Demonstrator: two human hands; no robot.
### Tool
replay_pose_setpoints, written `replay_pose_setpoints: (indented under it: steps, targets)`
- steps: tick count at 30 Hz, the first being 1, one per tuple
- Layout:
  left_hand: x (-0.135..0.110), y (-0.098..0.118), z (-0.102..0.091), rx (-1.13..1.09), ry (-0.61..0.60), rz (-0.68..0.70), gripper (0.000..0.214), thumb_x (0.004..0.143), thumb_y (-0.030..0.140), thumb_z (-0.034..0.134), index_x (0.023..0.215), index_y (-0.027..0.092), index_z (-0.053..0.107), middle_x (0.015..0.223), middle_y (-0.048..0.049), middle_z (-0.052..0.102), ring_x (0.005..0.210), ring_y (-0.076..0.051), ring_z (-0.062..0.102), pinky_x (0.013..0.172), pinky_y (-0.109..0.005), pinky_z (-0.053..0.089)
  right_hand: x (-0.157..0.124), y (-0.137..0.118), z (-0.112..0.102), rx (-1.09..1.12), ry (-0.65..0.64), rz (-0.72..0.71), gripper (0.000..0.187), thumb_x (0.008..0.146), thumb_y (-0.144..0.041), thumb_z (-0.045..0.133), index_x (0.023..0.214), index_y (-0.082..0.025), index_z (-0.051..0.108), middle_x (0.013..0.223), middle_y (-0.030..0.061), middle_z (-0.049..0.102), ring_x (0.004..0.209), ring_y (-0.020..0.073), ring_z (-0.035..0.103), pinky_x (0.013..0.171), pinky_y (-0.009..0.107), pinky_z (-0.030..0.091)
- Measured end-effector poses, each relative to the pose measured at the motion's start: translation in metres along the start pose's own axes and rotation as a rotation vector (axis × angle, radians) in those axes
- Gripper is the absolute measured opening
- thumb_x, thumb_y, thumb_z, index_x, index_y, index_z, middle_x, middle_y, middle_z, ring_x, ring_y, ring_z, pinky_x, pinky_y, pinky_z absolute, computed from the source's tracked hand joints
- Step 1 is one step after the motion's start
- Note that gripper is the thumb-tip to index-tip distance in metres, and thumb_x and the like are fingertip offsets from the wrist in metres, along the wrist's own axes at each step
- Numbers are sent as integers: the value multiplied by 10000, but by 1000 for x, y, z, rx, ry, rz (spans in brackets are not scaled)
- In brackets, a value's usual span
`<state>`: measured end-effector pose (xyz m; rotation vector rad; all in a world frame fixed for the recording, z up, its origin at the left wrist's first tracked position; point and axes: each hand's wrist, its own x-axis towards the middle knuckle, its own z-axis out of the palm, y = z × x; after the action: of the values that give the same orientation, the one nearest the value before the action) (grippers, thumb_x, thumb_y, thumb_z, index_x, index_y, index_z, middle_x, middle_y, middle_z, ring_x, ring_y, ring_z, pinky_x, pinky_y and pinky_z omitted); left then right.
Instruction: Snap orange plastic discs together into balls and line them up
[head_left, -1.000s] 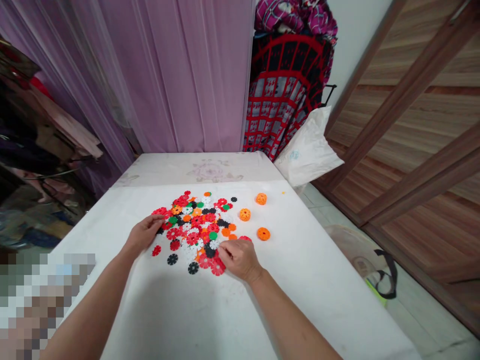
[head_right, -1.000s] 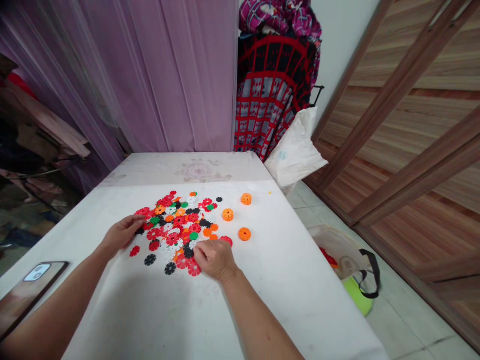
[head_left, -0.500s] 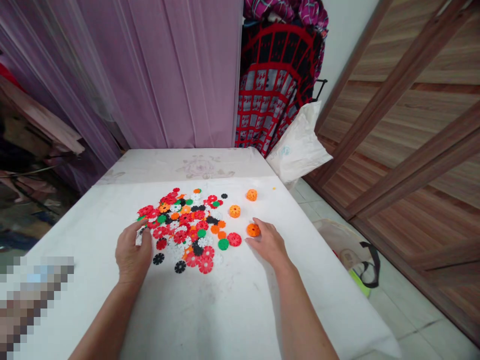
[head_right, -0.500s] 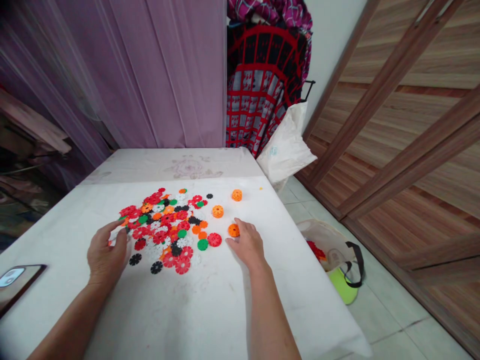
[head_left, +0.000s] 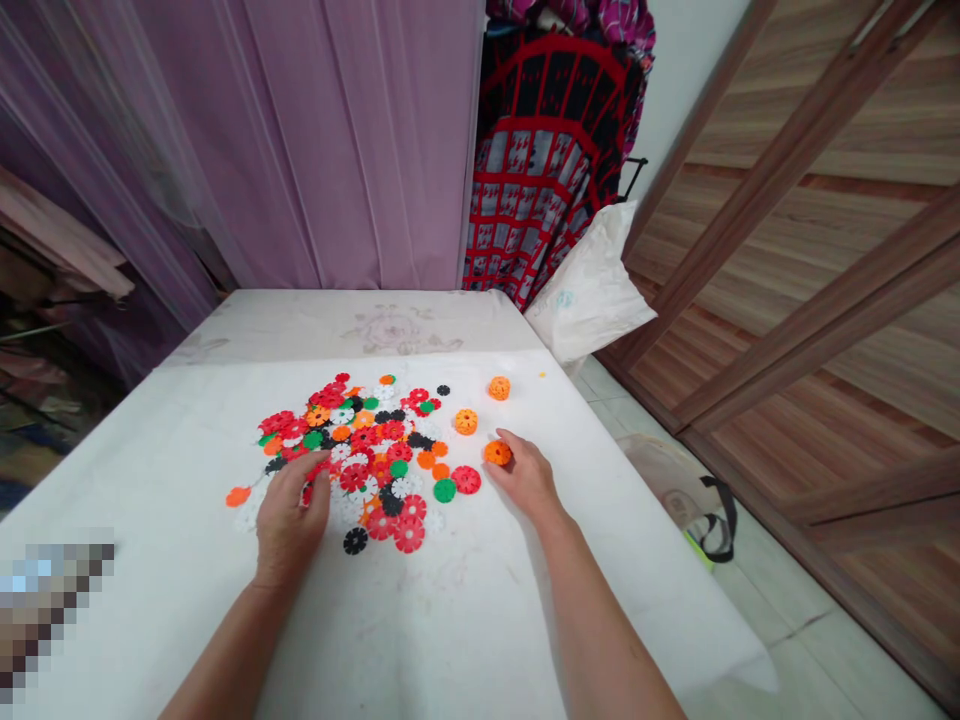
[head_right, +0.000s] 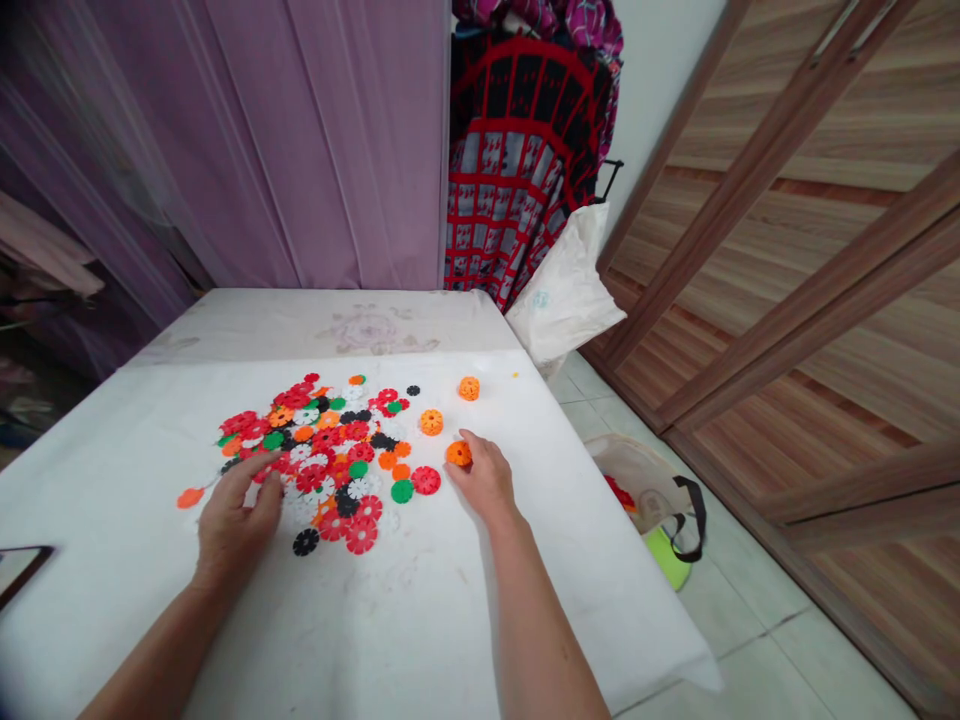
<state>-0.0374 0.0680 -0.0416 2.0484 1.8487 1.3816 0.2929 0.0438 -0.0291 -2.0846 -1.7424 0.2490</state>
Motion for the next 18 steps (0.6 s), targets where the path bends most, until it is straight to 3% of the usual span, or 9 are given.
replay_pose_setpoints:
  steps: [5,11,18]
  targets:
    - [-1,3,0,-23,-85,-11,302,850,358,488,1057,229,667,1035,-71,720,976,-224,664,931,-353,504,0,-3,1,10,11,12,528,809,-324,623,1320,-200,575,1146,71,689,1075,222,606,965,327,463]
    - [-3,-3,1,-65,-124,-145,334,828,400,504,1068,241,673,1065,-55,719,1000,-222,663,942,-351,501,-2,4,3,135,41,-13,570,754,-304,682,1303,-192,580,1192,84,678,1106,238,596,993,377,467]
    - [-1,-3,-4,-113,-184,-308,392,799,478,529,1075,239,672,956,-35,720,845,-194,675,787,-314,542,-6,25,14,375,121,-32,509,743,-287,656,1246,-211,625,1188,85,683,1071,238,625,963,400,496]
